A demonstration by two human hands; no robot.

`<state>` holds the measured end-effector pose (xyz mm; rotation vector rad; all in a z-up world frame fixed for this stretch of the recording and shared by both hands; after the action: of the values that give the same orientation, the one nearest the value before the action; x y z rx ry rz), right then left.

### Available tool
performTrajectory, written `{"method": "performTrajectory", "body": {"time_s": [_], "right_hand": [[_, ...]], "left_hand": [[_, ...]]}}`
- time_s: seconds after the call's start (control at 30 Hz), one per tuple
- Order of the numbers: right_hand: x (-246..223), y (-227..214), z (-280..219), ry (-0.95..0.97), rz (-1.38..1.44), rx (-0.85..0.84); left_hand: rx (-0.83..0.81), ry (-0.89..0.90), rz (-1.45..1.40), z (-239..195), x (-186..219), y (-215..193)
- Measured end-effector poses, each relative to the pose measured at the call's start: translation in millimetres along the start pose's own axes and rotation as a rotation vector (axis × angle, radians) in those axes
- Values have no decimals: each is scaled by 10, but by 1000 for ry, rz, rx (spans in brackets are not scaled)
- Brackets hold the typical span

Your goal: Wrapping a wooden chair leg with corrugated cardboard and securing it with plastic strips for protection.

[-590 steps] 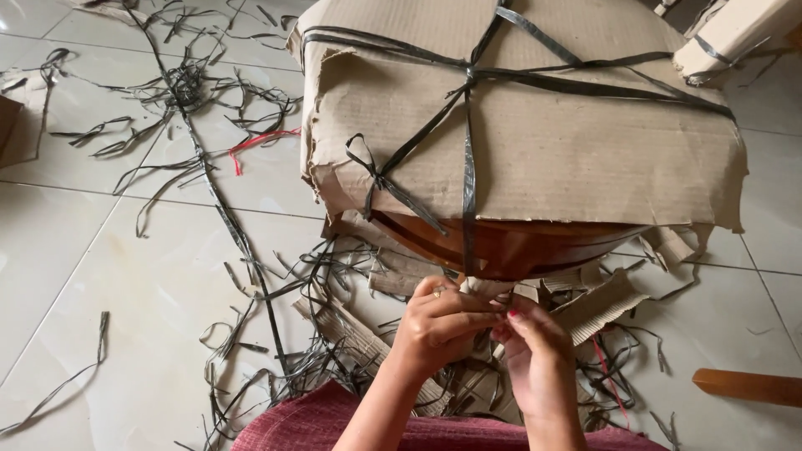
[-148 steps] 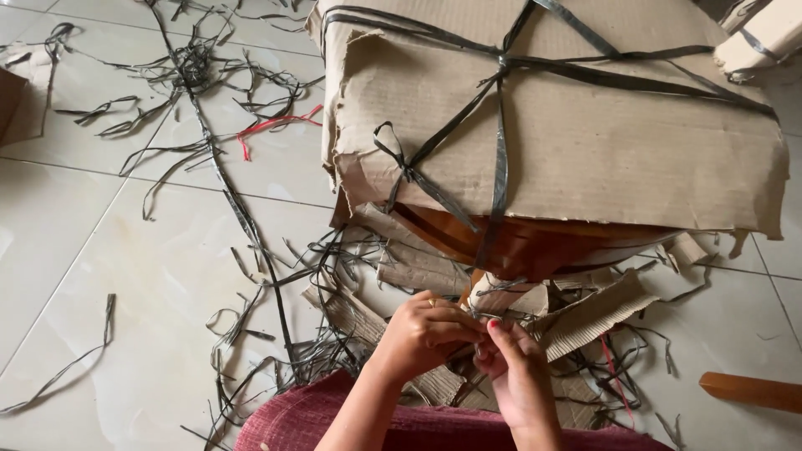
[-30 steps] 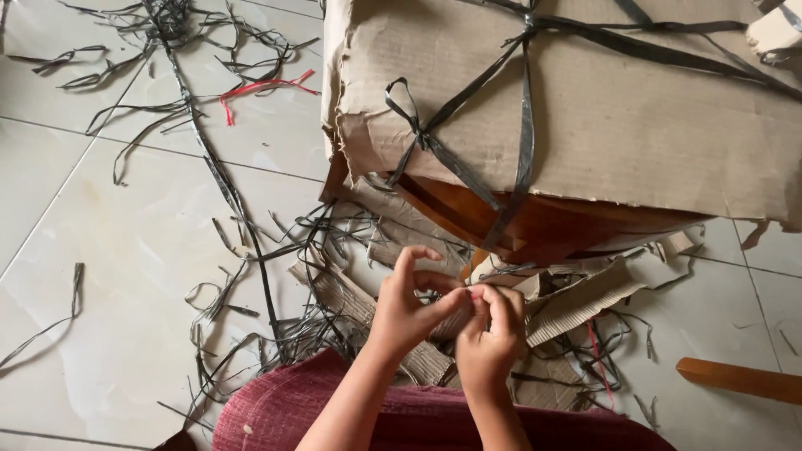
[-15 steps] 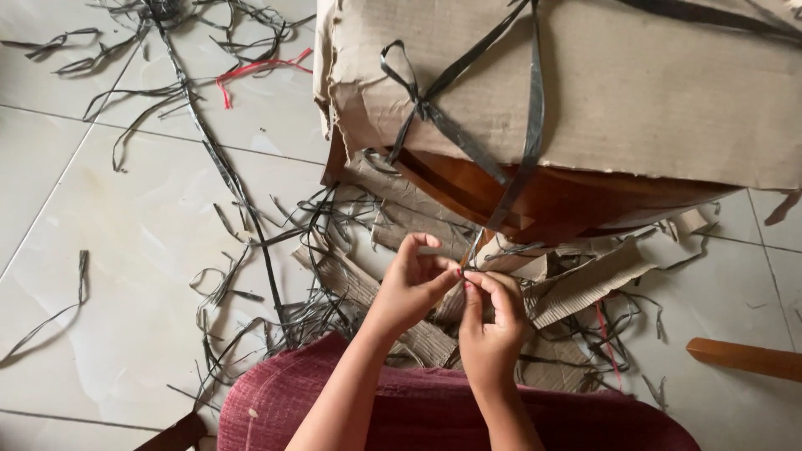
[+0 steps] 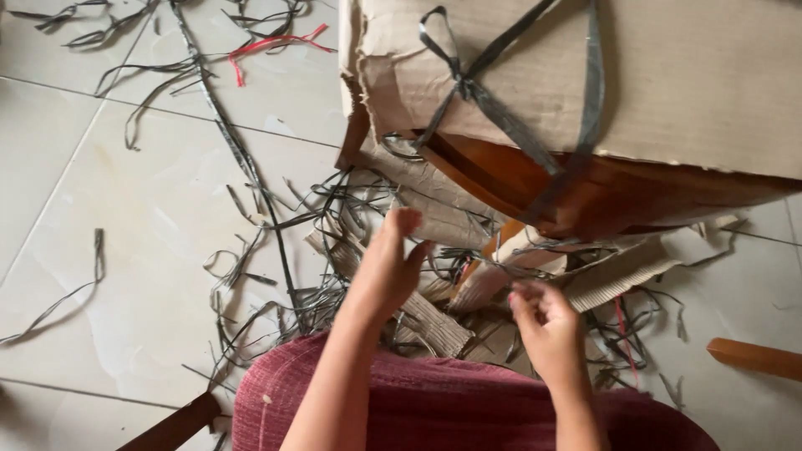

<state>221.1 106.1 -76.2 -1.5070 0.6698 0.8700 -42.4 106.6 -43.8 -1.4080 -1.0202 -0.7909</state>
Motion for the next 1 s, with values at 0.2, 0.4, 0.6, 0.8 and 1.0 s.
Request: {"method": "performTrajectory", "body": {"time_s": [0.2,0.4,0.6,0.8,1.0], "right_hand": [[1151,1212,-177,131,-411,-598],[533,1861,-97,-73,-242,-609],[57,2323,94,-94,-147,-621],[295,2324,223,-98,156,-436],[57,1513,101,191,275,-226]], "left_hand": [[-105,-298,222,-122,-607,-369],[-362,-356,279,-19,-1007,-45],[-271,-352,450,173,-1462,-37],[-283,-356,414,88,-1397,-126],[-328,-475,254,-152,-820,-490]]}}
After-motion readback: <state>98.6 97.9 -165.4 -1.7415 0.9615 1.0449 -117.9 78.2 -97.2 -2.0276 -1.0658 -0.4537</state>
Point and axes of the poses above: each hand's wrist, its own z-axis towards the middle knuckle, its own y-axis out of the palm, x = y × z, the point moved 9 cm from there along z, towards the middle knuckle, and after that the axes turned 4 degrees about -x, right-handed, at the moved point
